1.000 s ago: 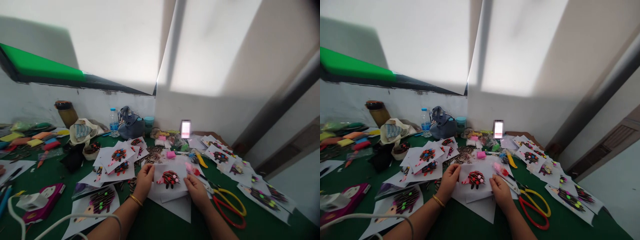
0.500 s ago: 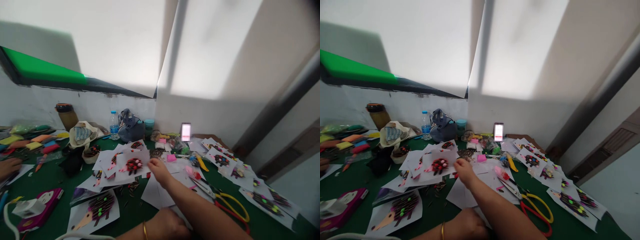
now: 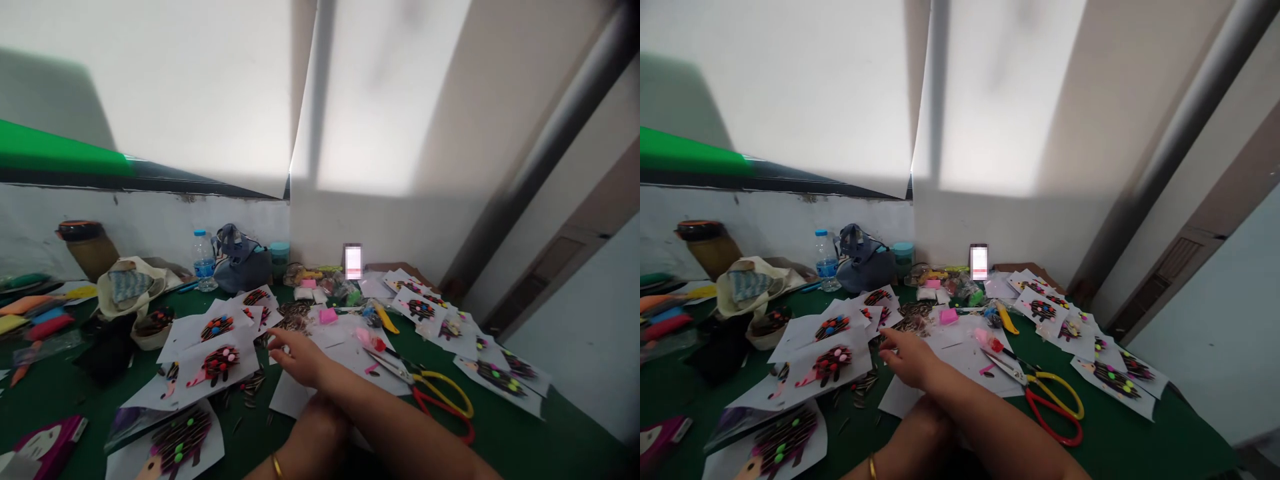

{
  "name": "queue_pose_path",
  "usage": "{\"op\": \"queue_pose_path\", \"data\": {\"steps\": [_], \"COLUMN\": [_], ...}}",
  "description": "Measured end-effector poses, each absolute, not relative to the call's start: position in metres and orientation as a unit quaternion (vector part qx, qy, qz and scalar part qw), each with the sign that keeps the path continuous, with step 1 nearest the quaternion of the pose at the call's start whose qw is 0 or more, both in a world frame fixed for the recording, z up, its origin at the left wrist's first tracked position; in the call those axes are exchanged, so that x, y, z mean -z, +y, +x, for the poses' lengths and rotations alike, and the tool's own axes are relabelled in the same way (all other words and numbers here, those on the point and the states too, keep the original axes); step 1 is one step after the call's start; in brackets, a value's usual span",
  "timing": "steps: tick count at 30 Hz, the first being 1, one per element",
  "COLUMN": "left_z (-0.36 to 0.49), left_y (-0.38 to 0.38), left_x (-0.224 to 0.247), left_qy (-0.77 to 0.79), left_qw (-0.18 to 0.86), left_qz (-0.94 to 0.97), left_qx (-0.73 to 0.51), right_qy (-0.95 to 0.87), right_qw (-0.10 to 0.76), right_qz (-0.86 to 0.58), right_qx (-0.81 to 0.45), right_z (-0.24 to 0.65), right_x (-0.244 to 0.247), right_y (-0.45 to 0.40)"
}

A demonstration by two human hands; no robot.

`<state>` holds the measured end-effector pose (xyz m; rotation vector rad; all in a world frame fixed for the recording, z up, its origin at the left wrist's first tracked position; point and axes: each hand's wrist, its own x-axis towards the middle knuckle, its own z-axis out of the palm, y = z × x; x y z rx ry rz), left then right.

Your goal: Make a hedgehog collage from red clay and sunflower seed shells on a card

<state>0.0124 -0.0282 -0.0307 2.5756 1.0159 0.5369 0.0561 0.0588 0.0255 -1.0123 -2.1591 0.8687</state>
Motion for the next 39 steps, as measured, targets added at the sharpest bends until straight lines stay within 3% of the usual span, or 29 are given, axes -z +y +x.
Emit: {"op": "queue_pose_path", "data": {"steps": [8, 17, 27, 33, 39], "left_z": [-0.008, -0.006, -0.009, -0.017, -0.026], "left_y": [-0.020, -0.019, -0.018, -0.014, -0.006], "left_x": [0.014, 0.010, 0.008, 0.001, -0.002], "left_qy": [0.440, 0.454, 0.457, 0.496, 0.520], "left_qw": [0.179, 0.152, 0.145, 0.152, 0.201], "left_qz": [0.874, 0.873, 0.871, 0.837, 0.786], "left_qx": [-0.102, -0.099, -0.110, -0.173, -0.267], "right_qy": [-0.720, -0.819, -0.784, -0.768, -0.726], "right_qw": [0.410, 0.277, 0.222, 0.279, 0.304], "right_qz": [-0.501, -0.502, -0.580, -0.575, -0.565], "right_qx": [-0.249, -0.011, -0.032, -0.038, -0.247], "right_z": [0.170, 0.224, 0.258, 0.254, 0.227], "right_x": [0.020, 0.037, 0.034, 0.027, 0.020], "right_y": [0.042, 0.005, 0.010, 0.004, 0.007]}}
